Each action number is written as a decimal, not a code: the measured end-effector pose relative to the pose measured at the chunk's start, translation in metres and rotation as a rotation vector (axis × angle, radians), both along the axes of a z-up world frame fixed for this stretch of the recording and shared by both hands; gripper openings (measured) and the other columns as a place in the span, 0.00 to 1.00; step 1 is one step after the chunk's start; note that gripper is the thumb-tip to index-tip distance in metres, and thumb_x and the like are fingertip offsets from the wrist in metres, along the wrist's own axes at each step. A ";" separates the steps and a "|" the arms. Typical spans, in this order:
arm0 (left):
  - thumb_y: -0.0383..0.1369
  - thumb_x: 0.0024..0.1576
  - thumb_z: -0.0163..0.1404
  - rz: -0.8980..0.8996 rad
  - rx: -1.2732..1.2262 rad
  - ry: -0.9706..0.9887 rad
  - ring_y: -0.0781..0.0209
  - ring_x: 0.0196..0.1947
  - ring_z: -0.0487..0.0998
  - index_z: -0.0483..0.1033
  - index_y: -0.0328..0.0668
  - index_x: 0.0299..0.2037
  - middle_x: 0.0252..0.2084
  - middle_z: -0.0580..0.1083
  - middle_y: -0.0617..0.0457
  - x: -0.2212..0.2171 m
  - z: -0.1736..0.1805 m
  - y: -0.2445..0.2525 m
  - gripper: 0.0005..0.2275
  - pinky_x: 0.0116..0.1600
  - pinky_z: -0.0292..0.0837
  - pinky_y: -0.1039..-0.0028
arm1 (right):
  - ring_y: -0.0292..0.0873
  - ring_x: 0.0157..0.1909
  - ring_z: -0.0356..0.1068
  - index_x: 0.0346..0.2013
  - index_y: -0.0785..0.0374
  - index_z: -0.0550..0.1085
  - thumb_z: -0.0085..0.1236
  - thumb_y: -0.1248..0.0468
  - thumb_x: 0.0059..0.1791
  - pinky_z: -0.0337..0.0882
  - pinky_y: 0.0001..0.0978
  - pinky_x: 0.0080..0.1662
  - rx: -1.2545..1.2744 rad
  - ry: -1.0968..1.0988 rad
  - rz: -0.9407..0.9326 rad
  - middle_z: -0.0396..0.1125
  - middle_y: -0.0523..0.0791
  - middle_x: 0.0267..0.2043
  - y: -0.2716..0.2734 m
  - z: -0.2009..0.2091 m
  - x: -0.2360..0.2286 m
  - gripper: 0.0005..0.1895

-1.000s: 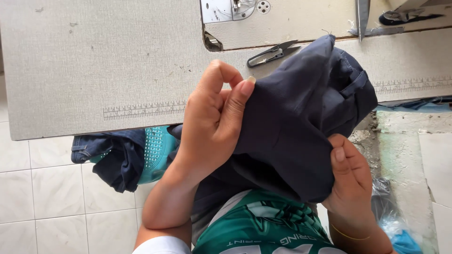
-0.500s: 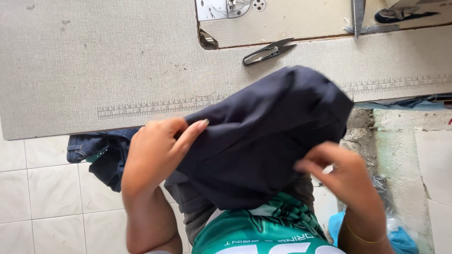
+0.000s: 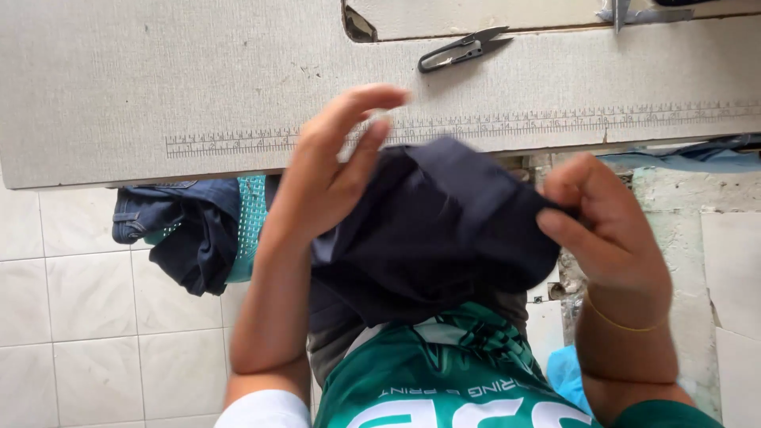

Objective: Trimming loose threads from the waistband of a pair of trousers using thread snips.

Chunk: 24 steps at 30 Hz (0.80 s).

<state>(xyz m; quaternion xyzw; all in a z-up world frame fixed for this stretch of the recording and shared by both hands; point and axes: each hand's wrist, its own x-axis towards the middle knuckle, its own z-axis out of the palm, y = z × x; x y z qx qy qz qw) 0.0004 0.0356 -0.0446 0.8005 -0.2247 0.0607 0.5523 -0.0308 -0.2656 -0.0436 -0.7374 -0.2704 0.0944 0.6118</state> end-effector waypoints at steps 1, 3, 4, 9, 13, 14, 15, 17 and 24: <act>0.39 0.71 0.36 -0.227 -0.082 0.088 0.56 0.68 0.71 0.68 0.41 0.62 0.63 0.72 0.50 0.012 0.000 -0.005 0.16 0.72 0.62 0.66 | 0.30 0.21 0.43 0.36 0.56 0.57 0.42 0.66 0.55 0.47 0.22 0.26 0.128 0.005 0.157 0.45 0.35 0.25 -0.001 0.008 0.001 0.06; 0.47 0.69 0.31 -0.610 -0.138 0.223 0.56 0.66 0.71 0.65 0.38 0.64 0.65 0.70 0.49 0.028 -0.010 -0.029 0.24 0.72 0.62 0.66 | 0.33 0.18 0.46 0.33 0.59 0.58 0.45 0.67 0.52 0.48 0.26 0.25 0.145 0.007 0.219 0.46 0.37 0.22 -0.005 0.026 0.003 0.06; 0.56 0.67 0.27 -0.993 -0.184 0.348 0.56 0.64 0.71 0.62 0.35 0.67 0.67 0.68 0.47 0.037 -0.014 -0.040 0.32 0.72 0.63 0.66 | 0.37 0.16 0.49 0.31 0.61 0.59 0.47 0.68 0.49 0.49 0.30 0.24 0.168 0.000 0.283 0.47 0.39 0.19 -0.006 0.035 0.005 0.07; 0.57 0.51 0.44 -0.814 0.567 0.620 0.71 0.30 0.70 0.79 0.47 0.34 0.30 0.73 0.64 0.047 0.030 -0.006 0.23 0.37 0.65 0.76 | 0.34 0.26 0.76 0.37 0.65 0.72 0.65 0.65 0.38 0.74 0.17 0.32 -0.383 -0.064 0.019 0.76 0.45 0.28 -0.097 0.034 0.009 0.16; 0.44 0.58 0.50 -0.707 0.109 0.400 0.51 0.67 0.72 0.78 0.27 0.44 0.59 0.77 0.39 0.037 0.037 0.039 0.21 0.67 0.68 0.68 | 0.39 0.13 0.84 0.46 0.61 0.78 0.77 0.65 0.23 0.83 0.19 0.16 -0.630 0.141 0.001 0.84 0.50 0.19 -0.092 0.059 0.042 0.36; 0.44 0.58 0.50 -0.701 0.112 0.396 0.51 0.67 0.72 0.78 0.27 0.44 0.59 0.77 0.39 0.032 0.048 0.045 0.21 0.67 0.68 0.68 | 0.39 0.13 0.84 0.46 0.61 0.78 0.77 0.65 0.23 0.83 0.19 0.16 -0.628 0.134 0.005 0.84 0.50 0.19 -0.083 0.064 0.047 0.36; 0.40 0.61 0.50 -0.612 0.105 0.333 0.61 0.47 0.65 0.71 0.34 0.36 0.41 0.67 0.50 0.027 0.058 0.050 0.13 0.49 0.61 0.75 | 0.41 0.19 0.84 0.45 0.60 0.79 0.77 0.67 0.25 0.84 0.24 0.24 -0.754 0.133 -0.064 0.83 0.51 0.24 -0.073 0.070 0.051 0.33; 0.35 0.65 0.49 -0.514 0.108 0.269 0.71 0.26 0.57 0.65 0.41 0.27 0.24 0.58 0.61 0.019 0.077 0.059 0.14 0.32 0.55 0.81 | 0.44 0.25 0.84 0.44 0.59 0.81 0.78 0.69 0.26 0.85 0.30 0.32 -0.867 0.126 -0.130 0.83 0.52 0.29 -0.065 0.074 0.061 0.31; 0.42 0.67 0.61 0.000 0.657 0.028 0.68 0.20 0.58 0.76 0.44 0.35 0.19 0.63 0.59 0.017 0.122 0.086 0.14 0.25 0.51 0.75 | 0.46 0.32 0.70 0.42 0.65 0.81 0.79 0.68 0.33 0.65 0.34 0.34 -0.903 -0.005 -0.225 0.74 0.50 0.31 -0.069 0.081 0.107 0.24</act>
